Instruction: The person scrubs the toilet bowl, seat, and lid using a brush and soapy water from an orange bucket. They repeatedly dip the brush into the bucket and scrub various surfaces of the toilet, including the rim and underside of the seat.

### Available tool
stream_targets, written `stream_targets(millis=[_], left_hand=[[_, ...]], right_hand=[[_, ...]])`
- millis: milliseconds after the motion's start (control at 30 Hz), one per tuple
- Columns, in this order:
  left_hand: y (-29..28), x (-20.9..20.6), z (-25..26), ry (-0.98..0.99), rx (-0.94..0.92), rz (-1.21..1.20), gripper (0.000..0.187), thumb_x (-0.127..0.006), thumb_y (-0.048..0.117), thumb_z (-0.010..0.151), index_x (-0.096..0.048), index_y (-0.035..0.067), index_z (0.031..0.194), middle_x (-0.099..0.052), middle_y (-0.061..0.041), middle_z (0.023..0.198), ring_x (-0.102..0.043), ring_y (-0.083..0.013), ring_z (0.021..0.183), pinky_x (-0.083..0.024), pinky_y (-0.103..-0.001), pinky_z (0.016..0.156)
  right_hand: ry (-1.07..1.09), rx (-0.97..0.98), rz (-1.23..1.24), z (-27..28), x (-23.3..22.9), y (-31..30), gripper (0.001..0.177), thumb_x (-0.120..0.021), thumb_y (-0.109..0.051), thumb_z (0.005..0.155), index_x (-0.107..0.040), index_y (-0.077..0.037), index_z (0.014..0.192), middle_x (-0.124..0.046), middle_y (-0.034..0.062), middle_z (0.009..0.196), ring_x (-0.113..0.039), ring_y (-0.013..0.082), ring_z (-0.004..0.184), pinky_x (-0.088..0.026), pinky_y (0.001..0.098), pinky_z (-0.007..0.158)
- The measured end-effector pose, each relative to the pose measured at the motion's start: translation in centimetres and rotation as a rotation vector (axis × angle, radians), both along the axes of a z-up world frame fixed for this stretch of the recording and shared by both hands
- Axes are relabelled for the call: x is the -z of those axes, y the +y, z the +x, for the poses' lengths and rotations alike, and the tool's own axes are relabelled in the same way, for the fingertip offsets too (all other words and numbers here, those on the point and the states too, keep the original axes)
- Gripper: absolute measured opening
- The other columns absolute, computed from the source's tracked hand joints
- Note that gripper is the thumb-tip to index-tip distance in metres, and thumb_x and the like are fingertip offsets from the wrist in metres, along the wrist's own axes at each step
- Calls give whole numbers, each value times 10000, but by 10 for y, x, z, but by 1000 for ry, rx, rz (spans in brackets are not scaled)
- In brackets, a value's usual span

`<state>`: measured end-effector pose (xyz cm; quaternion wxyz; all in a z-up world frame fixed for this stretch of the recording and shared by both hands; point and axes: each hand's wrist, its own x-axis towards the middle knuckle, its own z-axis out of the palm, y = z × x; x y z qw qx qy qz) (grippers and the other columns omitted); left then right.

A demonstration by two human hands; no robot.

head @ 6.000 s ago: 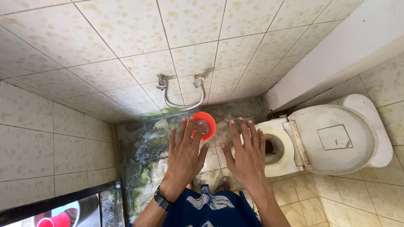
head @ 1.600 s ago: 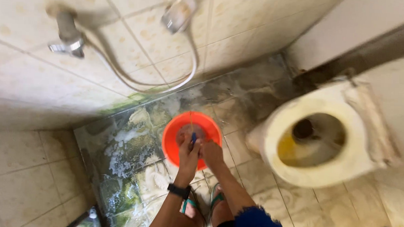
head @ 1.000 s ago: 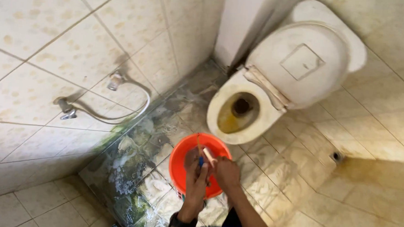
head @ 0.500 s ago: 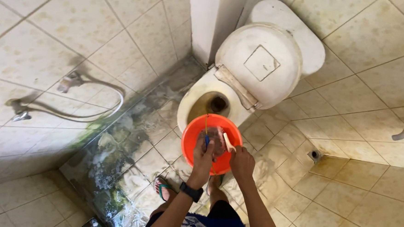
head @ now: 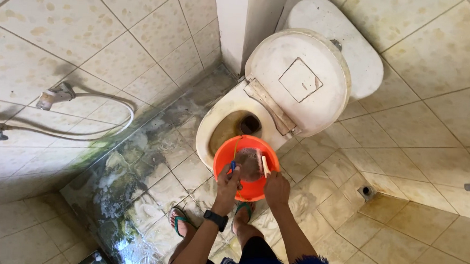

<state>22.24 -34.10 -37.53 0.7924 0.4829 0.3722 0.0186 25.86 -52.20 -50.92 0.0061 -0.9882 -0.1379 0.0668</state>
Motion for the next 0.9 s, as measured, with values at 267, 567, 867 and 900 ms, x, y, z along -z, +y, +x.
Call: stream_targets(millis=[267, 567, 867, 900], left_hand=[[11, 86, -10, 149, -35, 189, 187, -616, 234, 1031, -659, 70, 1110, -545, -36, 621, -574, -132, 458, -500, -241, 432], [42, 165, -19, 453, -39, 415, 248, -630, 327, 976, -618, 80, 982, -619, -113, 643, -651, -232, 498, -580, -316, 452], [52, 257, -31, 612, 131, 674, 281, -619, 422, 952, -573, 145, 961, -660, -164, 788, -702, -399, 800, -535, -496, 704], [52, 255, -30, 609, 144, 725, 287, -626, 405, 943, -591, 120, 958, -651, -205, 858, -692, -451, 893, -540, -535, 779]], right_hand=[[-55, -50, 42, -3, 10, -8, 272, -527, -301, 1026, -603, -112, 846, -607, 49, 710, -714, 239, 612, -570, 366, 592], [-79, -36, 51, 11, 16, -10, 279, -548, -336, 1015, -623, -116, 860, -629, 59, 738, -731, 252, 643, -575, 388, 615], [-105, -23, 61, 16, 27, -5, 275, -571, -369, 995, -611, -145, 840, -623, 49, 721, -720, 254, 624, -567, 405, 609], [-80, -14, 58, 16, 29, -7, 284, -553, -377, 1011, -612, -152, 848, -626, 41, 722, -720, 248, 622, -564, 405, 615]])
